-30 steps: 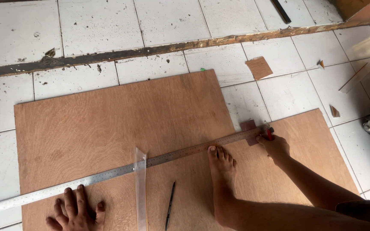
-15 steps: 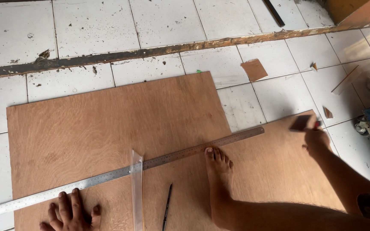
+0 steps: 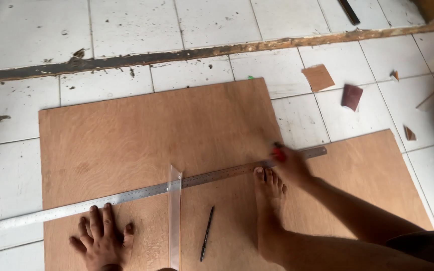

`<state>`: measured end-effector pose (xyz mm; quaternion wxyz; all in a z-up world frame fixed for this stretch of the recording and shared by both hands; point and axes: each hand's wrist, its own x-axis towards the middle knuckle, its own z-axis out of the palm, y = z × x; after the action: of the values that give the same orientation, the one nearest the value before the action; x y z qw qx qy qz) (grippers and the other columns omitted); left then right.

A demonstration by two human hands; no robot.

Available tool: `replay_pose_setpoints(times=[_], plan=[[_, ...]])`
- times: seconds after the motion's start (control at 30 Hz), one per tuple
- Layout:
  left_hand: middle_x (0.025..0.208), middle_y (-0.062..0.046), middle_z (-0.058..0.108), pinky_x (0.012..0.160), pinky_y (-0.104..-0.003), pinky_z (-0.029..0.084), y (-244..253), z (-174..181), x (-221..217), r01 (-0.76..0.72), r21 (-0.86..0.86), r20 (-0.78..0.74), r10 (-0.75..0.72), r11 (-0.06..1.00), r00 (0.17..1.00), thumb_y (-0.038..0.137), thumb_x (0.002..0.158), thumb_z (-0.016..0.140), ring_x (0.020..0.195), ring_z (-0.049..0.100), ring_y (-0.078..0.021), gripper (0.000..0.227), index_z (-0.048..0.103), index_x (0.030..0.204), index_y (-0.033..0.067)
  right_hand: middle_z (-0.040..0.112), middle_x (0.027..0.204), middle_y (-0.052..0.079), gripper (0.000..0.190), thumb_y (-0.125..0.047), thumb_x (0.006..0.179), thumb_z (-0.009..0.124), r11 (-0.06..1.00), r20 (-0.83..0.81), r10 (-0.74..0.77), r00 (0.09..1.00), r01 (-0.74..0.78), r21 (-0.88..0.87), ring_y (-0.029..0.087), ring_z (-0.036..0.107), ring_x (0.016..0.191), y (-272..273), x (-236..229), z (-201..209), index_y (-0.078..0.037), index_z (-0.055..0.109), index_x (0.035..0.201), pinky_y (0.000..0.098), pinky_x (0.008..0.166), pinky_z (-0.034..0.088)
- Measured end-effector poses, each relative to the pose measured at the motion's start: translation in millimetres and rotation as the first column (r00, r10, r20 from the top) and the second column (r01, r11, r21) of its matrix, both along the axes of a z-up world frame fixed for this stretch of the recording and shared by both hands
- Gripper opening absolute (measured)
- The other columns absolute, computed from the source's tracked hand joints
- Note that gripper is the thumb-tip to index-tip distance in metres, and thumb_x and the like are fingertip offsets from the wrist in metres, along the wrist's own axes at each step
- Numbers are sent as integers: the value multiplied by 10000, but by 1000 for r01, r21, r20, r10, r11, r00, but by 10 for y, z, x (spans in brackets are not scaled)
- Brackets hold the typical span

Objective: Measuring and cutting plywood sheets using a ruler and a utility knife on the floor of a workshop.

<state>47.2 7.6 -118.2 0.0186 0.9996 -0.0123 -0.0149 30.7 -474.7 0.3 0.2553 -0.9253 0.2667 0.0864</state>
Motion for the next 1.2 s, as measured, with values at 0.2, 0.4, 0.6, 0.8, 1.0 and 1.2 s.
replay_pose_setpoints(times=[0.2,0.4,0.6,0.8,1.0,1.2], plan=[[1473,-33,156,1005,-601,118,-74,223,3,18,104,24,-21,994,999,653,756,137,1298,194,-350,765,112,1420,274,621,897,66,227,-76,795,559,694,305,570,763,-646,319,175,598,661,1341,483,148,-57,560,1021,263,591,497],[1473,-10,46,1022,-562,28,-98,367,27,40,112,-4,-39,993,999,683,781,85,1312,63,-315,755,52,1409,266,365,1310,74,390,-294,868,414,139,68,987,148,-982,125,147,457,436,1790,189,11,-56,427,1176,267,368,434],[1478,-4,37,1042,-522,10,-61,232,13,33,254,142,-71,967,987,674,787,127,1313,58,-282,763,58,1419,251,648,937,-63,365,-222,830,531,118,62,983,175,-846,520,187,615,707,1617,106,400,-181,477,1188,294,654,478],[1486,-16,61,1055,-527,14,-85,355,-13,7,357,210,-88,934,974,715,756,175,1339,61,-266,822,88,1423,242,683,692,-6,224,-180,812,495,821,173,326,929,-369,436,99,604,591,981,281,-188,-106,652,954,223,547,476],[1473,-29,83,1063,-528,11,-106,378,-18,10,331,214,-85,943,973,695,753,206,1336,73,-272,845,75,1427,201,543,560,63,321,-314,859,501,966,-109,230,967,-213,143,154,438,417,205,312,-95,-101,612,1073,274,405,334],[1463,-16,111,1072,-520,8,-108,407,-15,8,293,224,-76,956,972,671,752,231,1327,92,-265,826,91,1424,211,545,1062,-38,358,-343,743,605,887,-172,421,891,-444,-126,96,597,728,-401,-59,-297,-185,616,1063,228,622,480]])
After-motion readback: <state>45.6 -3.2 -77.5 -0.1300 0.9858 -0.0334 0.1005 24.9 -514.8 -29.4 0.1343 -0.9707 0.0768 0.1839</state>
